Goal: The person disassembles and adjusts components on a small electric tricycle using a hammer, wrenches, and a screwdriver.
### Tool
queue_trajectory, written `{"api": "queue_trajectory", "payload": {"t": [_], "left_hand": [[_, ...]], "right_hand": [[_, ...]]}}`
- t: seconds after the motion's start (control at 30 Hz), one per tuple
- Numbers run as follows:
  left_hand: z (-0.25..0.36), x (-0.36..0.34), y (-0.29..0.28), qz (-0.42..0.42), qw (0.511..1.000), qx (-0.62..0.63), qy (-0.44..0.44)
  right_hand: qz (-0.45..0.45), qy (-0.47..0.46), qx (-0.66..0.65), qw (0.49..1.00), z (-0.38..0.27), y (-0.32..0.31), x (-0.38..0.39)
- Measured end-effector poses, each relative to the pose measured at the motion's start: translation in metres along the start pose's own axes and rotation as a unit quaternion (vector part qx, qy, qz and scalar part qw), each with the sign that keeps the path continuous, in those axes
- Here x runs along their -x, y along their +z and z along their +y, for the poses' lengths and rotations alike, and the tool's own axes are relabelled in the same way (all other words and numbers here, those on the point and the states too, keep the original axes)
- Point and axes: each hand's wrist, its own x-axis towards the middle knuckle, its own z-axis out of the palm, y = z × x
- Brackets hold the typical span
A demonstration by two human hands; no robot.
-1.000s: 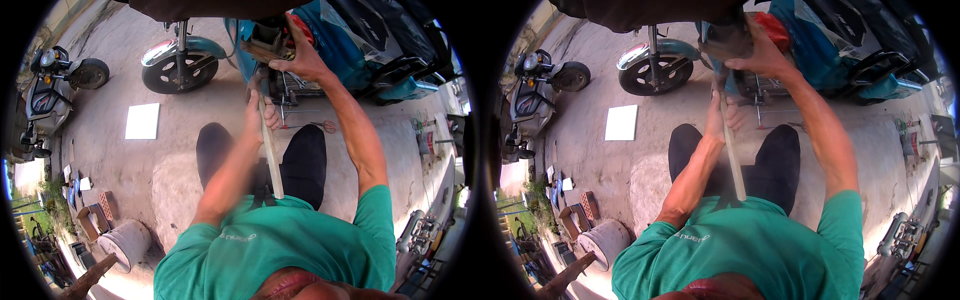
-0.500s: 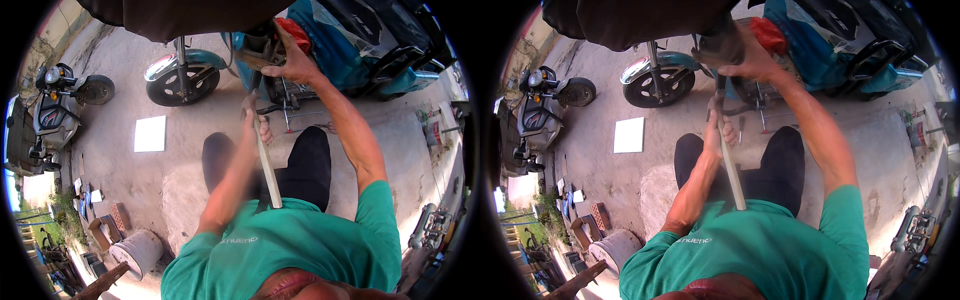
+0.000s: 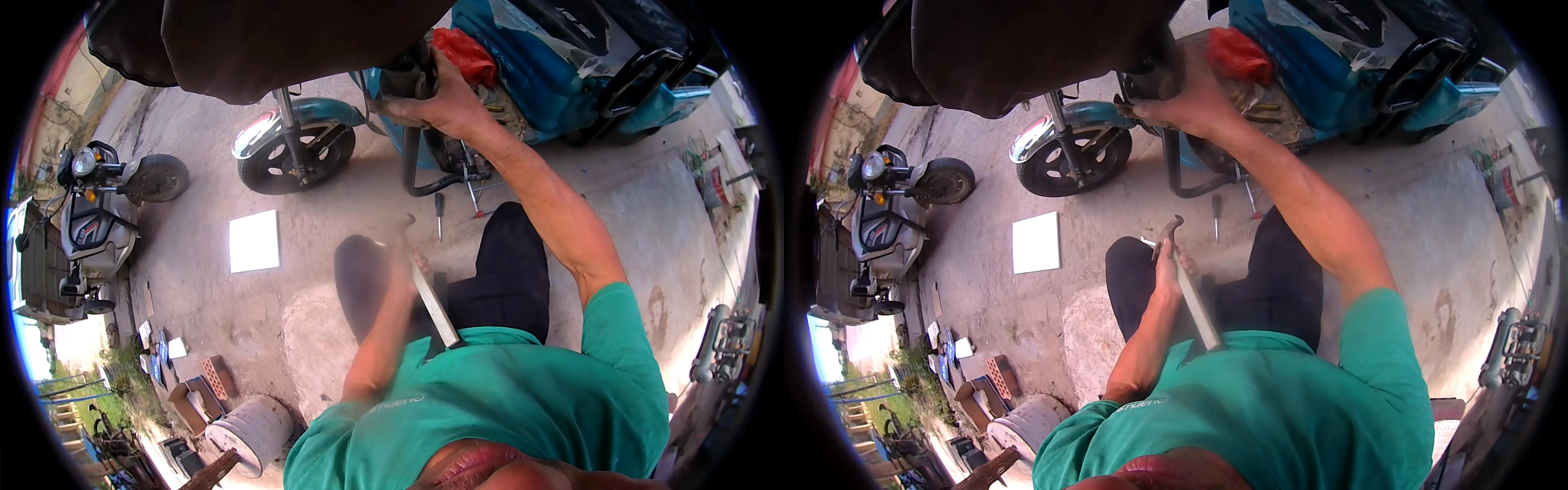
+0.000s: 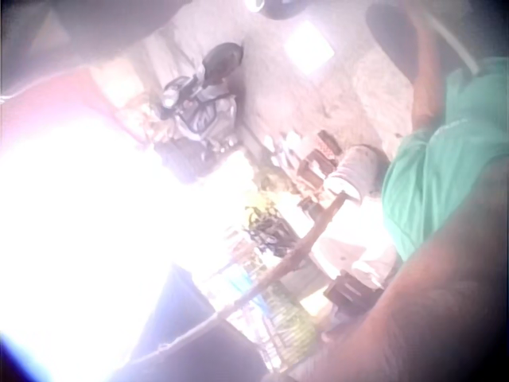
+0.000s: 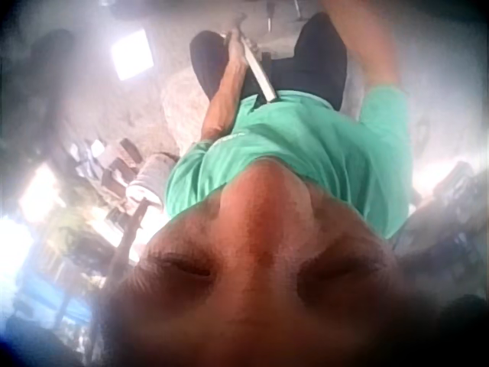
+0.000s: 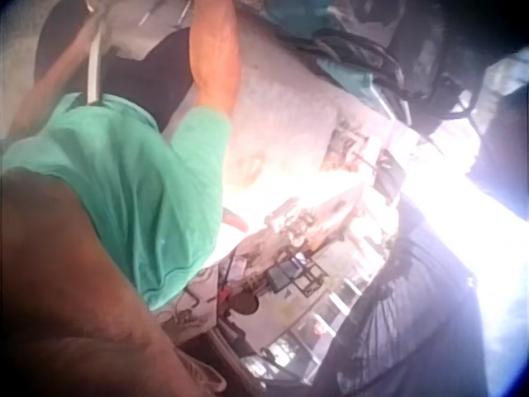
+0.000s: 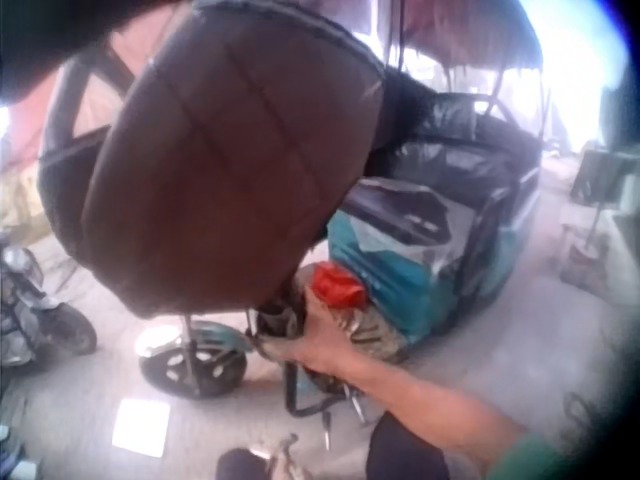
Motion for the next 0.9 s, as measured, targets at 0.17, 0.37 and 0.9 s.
{"api": "queue_trajectory", "payload": {"t": [0.17,0.37,0.9], "left_hand": [[0.002,-0.013,-0.02,-0.037,0.998,-0.042,0.017],[-0.003,-0.016,0.0,0.039,0.999,-0.034,-0.007],[0.041,0.118,0.091,-0.043,0.854,-0.312,0.415]], "right_hand": [[0.017,0.001,0.065,0.998,-0.013,0.003,0.001],[0.038,0.018,0.114,0.993,-0.021,0.004,0.004],[-0.134,0.259,-0.1,0.951,-0.056,-0.018,0.181]]}}
